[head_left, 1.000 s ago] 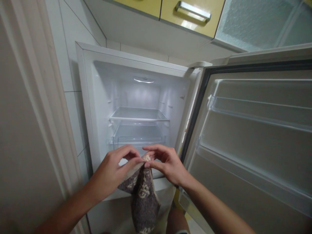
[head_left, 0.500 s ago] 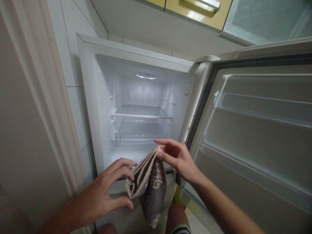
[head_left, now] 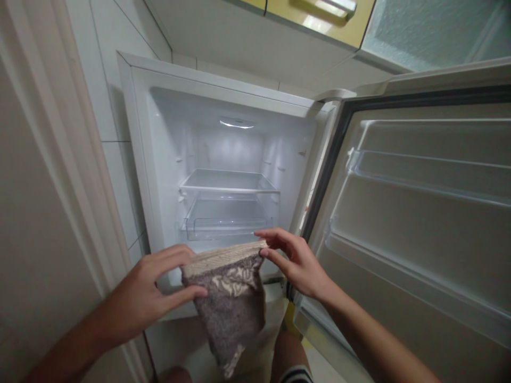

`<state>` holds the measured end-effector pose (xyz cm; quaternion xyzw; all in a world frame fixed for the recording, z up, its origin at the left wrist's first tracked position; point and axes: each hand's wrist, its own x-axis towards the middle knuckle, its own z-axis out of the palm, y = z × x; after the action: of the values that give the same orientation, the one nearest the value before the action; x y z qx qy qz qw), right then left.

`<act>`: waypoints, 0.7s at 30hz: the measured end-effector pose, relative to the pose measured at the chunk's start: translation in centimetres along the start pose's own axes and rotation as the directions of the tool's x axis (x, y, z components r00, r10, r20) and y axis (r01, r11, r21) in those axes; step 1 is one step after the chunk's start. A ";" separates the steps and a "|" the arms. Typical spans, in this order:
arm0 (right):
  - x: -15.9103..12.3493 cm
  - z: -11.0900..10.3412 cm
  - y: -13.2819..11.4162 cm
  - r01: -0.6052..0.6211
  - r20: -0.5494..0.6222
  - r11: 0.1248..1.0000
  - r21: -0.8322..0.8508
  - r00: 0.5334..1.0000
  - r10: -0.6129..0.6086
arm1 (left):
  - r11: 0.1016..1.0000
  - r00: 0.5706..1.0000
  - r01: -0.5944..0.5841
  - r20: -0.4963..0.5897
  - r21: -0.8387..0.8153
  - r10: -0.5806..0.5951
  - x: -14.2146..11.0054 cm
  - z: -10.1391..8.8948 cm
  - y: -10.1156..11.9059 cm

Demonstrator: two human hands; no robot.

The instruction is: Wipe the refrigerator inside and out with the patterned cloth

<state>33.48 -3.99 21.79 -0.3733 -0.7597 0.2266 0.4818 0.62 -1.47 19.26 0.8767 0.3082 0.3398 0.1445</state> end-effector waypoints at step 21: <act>4.2 0.0 -2.7 0.132 0.111 0.894 -0.429 0.989 -0.093 | 0.986 0.974 0.162 0.167 -0.037 -0.154 3.7 -6.4 0.6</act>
<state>31.48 -2.38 26.05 -0.4164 -0.8319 0.0392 0.3647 -1.38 0.75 26.06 0.8705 0.3554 0.2617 0.2178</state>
